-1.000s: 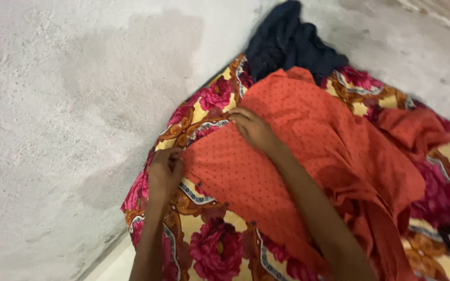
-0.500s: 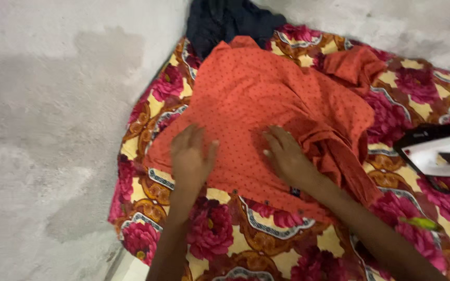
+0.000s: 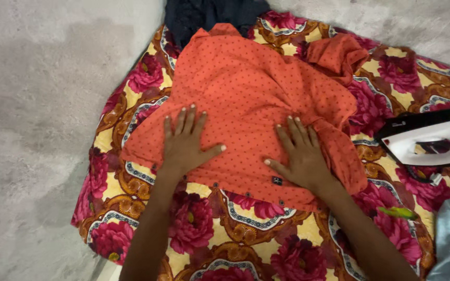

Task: The person irons an orange polka-dotted shirt on a floral-patterned bedsheet. They repeatedly smooth the fabric with their hands and move the iron across different sections of the shirt, including the sleeves and body, to remove wrinkles.

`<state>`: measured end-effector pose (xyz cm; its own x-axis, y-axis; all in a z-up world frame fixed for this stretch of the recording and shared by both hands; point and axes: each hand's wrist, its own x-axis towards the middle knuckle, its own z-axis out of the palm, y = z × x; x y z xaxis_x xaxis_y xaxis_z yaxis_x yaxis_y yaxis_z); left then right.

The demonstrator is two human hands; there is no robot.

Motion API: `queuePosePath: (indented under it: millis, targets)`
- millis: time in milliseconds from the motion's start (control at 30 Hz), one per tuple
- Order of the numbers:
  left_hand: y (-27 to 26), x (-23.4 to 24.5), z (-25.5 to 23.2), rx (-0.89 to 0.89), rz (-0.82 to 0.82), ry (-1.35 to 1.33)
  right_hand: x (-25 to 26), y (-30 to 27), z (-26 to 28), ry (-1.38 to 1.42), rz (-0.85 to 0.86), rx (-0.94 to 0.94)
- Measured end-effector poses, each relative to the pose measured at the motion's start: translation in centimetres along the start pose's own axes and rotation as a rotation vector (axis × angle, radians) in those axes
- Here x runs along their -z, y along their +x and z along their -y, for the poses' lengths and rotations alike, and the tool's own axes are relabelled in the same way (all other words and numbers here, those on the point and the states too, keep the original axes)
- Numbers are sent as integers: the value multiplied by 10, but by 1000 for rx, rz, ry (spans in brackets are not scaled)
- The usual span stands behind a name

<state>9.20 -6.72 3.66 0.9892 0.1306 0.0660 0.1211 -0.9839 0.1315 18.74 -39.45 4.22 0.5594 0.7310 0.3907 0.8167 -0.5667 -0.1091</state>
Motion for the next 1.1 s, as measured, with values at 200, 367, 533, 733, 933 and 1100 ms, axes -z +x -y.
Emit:
queuePosePath:
  millis: [200, 367, 533, 733, 933, 1100]
  targets:
    - [-5, 12, -9, -4, -16, 19, 6, -1, 5, 65, -16, -22]
    - [-46, 23, -46, -308, -221, -169, 27, -14, 17, 143, -11, 27]
    - [-92, 27, -81, -626, -230, -447, 58, -57, 39, 248, -18, 61]
    - [-101, 27, -87, -635, -202, -421, 83, -100, 49, 262, 60, 18]
    - [-99, 29, -87, -662, -142, -310, 93, -111, 48, 84, 33, 35]
    - [-96, 29, -88, -717, -213, -243, 91, -109, 50, 126, 9, 42]
